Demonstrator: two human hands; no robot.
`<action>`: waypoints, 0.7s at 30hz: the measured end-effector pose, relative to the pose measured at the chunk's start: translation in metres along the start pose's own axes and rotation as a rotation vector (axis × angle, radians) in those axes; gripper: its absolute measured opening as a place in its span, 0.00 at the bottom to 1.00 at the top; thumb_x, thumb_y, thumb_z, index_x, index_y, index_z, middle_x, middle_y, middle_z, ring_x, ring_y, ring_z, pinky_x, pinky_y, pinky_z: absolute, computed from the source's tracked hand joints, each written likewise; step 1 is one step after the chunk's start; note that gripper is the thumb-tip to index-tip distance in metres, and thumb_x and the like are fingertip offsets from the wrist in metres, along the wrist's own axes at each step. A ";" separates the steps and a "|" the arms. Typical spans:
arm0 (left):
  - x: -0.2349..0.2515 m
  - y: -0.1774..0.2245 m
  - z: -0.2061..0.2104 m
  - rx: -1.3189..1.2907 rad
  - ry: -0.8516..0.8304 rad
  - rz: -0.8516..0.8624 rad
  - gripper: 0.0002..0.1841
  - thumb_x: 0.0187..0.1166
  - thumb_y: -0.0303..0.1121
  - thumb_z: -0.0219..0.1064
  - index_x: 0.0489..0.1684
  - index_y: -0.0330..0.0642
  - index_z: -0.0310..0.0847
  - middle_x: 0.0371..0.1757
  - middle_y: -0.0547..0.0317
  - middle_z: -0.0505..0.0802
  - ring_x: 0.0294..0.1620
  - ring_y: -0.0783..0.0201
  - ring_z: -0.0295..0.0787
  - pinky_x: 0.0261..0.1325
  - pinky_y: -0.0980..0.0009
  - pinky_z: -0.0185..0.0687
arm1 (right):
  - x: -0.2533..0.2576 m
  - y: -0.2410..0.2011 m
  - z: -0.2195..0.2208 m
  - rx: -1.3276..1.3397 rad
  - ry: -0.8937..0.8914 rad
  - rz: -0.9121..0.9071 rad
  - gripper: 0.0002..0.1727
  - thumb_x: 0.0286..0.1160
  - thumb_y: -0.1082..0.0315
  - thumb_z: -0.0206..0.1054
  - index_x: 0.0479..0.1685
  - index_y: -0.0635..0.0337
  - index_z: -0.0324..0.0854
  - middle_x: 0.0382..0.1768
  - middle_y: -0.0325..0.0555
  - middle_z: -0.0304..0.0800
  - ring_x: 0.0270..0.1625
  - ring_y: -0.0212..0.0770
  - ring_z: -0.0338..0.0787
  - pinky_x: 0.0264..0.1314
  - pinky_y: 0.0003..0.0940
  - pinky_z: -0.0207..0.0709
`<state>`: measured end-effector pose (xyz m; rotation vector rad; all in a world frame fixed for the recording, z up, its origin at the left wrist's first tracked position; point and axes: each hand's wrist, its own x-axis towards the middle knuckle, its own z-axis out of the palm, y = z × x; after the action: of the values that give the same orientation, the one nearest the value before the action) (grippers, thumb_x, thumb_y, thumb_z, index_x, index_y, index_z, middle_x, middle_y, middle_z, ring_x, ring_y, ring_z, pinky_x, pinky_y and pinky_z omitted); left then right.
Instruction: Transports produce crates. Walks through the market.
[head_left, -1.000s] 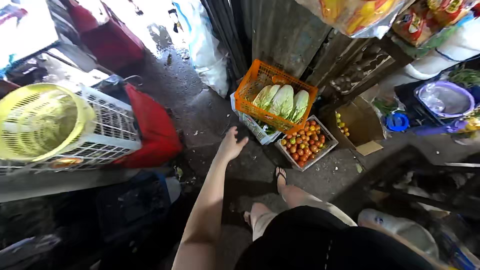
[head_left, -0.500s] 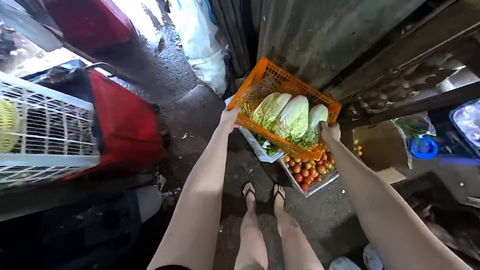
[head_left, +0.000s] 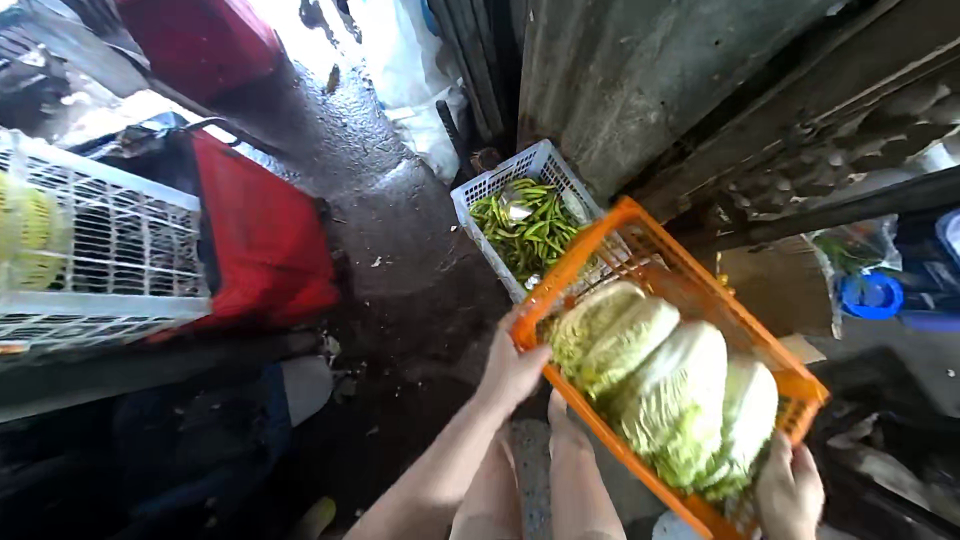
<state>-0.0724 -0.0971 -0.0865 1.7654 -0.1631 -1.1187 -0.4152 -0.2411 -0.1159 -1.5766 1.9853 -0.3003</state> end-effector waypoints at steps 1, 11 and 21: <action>-0.005 -0.010 0.017 0.021 -0.063 -0.010 0.35 0.65 0.27 0.74 0.79 0.39 0.72 0.71 0.51 0.86 0.68 0.64 0.86 0.69 0.63 0.84 | -0.006 0.027 -0.012 -0.027 0.015 0.055 0.29 0.95 0.56 0.45 0.68 0.80 0.73 0.56 0.77 0.84 0.61 0.60 0.86 0.70 0.57 0.75; 0.113 -0.105 0.173 0.191 -0.295 -0.398 0.40 0.70 0.30 0.73 0.86 0.35 0.58 0.77 0.35 0.78 0.76 0.45 0.78 0.73 0.47 0.78 | 0.033 0.176 0.018 -0.148 0.064 0.383 0.32 0.94 0.50 0.45 0.75 0.71 0.74 0.67 0.73 0.83 0.72 0.65 0.83 0.77 0.64 0.70; 0.232 -0.145 0.206 0.031 -0.109 -0.263 0.38 0.74 0.27 0.73 0.86 0.33 0.58 0.77 0.33 0.78 0.75 0.46 0.79 0.73 0.51 0.79 | 0.181 0.161 0.125 -0.232 -0.020 0.238 0.29 0.98 0.63 0.35 0.78 0.77 0.69 0.75 0.76 0.76 0.82 0.65 0.74 0.86 0.55 0.61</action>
<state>-0.1472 -0.2931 -0.3574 1.7906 -0.0131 -1.4089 -0.4993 -0.3459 -0.3529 -1.4495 2.2297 0.0422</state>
